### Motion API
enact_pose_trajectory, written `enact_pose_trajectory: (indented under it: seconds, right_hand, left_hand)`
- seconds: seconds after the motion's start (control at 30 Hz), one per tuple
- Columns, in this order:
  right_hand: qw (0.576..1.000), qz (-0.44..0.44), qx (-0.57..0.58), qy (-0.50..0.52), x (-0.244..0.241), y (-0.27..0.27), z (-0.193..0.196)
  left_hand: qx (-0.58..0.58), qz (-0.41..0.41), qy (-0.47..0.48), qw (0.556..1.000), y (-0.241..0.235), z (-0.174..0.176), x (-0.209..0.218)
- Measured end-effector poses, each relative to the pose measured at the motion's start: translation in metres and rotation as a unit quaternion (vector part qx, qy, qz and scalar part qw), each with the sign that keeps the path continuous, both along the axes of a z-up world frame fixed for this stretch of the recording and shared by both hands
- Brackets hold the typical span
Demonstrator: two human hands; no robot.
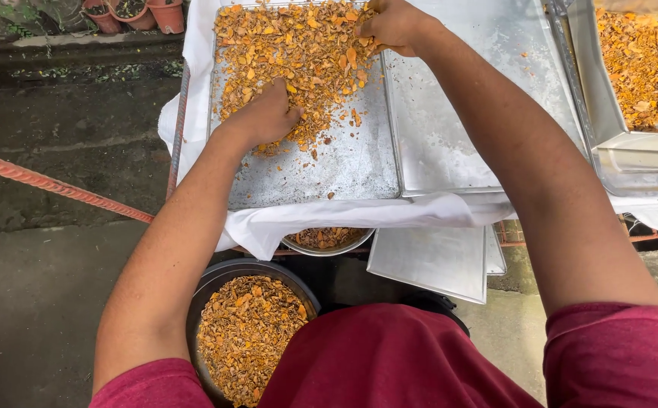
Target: Spreading turmeric slices onto metal trays for drying or processing.
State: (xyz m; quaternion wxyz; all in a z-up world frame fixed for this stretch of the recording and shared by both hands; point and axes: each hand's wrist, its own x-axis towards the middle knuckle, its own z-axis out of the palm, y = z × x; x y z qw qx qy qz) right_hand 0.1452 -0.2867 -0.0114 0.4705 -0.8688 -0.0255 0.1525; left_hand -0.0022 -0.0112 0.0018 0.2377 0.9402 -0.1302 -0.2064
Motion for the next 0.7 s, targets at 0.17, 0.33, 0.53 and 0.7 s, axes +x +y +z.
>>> enact_pose_trajectory:
  seconds: [0.17, 0.33, 0.53, 0.7]
  right_hand:
    - [0.993, -0.009, -0.111, -0.032, -0.01, 0.006, 0.005]
    - [0.993, -0.023, -0.114, -0.036, -0.012, 0.009, -0.003]
    - [0.983, -0.028, -0.161, -0.079, 0.02, -0.004, -0.031]
    - [0.985, -0.012, -0.14, -0.097, -0.002, 0.009, -0.022]
  left_hand:
    - [0.001, -0.005, 0.004, 1.0, 0.001, 0.002, -0.001]
    - [0.003, -0.008, 0.002, 1.0, 0.003, -0.003, 0.0]
    - [-0.002, -0.02, 0.005, 1.0, 0.003, -0.003, 0.0]
    - [0.015, -0.021, 0.004, 1.0, 0.0, -0.003, 0.001]
